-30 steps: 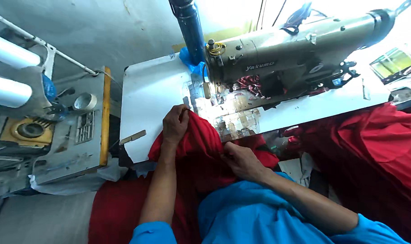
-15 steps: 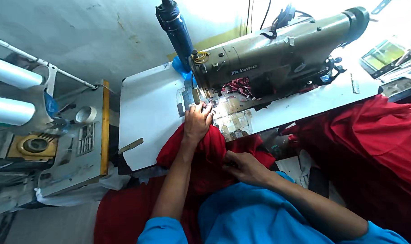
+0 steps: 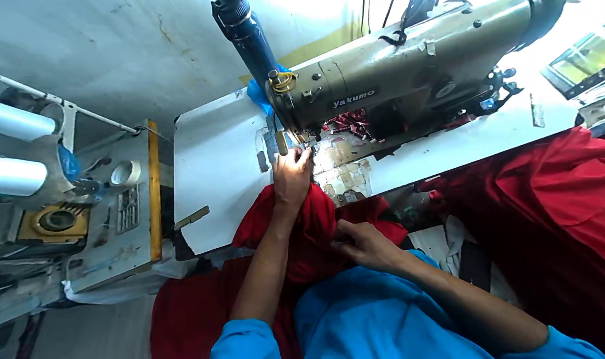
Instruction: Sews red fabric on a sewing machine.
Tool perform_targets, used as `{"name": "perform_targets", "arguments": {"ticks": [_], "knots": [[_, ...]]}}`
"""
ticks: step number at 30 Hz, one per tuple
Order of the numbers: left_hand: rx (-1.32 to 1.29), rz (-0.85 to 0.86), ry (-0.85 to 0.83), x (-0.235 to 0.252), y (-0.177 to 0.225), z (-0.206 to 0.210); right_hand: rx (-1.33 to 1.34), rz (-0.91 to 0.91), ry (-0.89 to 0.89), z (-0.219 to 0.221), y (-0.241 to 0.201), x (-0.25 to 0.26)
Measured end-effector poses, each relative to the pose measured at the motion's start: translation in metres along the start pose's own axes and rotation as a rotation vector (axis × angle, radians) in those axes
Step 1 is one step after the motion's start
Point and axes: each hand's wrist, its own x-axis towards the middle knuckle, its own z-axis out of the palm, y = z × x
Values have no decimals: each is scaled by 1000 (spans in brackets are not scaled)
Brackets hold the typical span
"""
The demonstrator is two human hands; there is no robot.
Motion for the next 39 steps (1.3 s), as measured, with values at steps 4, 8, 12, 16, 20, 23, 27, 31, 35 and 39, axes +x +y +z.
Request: {"name": "perform_targets", "arguments": {"ticks": [4,8,12,16,20,23,27,31,35,39], "knots": [[78,56,-82,1,-2,-3,2,-3,13,-2,3,-2],[106,74,-135,0,-7,-7,6,-7,12,-1,5,-2],[86,-7,-94,-5,-11,-7,14,-4,8,-1,4,-3],[88,-73,11,-6,-4,-4,16,4,13,1,5,-4],[46,24,22,-2,-1,-1,12,-4,6,2,5,-3],[62,54,-21,-1,1,-3,7,3,5,2,6,-3],[74,57,-42,-1,-1,-4,9,9,7,3,8,-4],[39,29,-43,-3,-2,-3,12,5,5,4,9,-4],[3,14,-24,-3,-6,-1,-7,9,-9,2,10,-3],[-18,12,-35,-9,-10,-4,-20,20,-10,1,13,-3]]}}
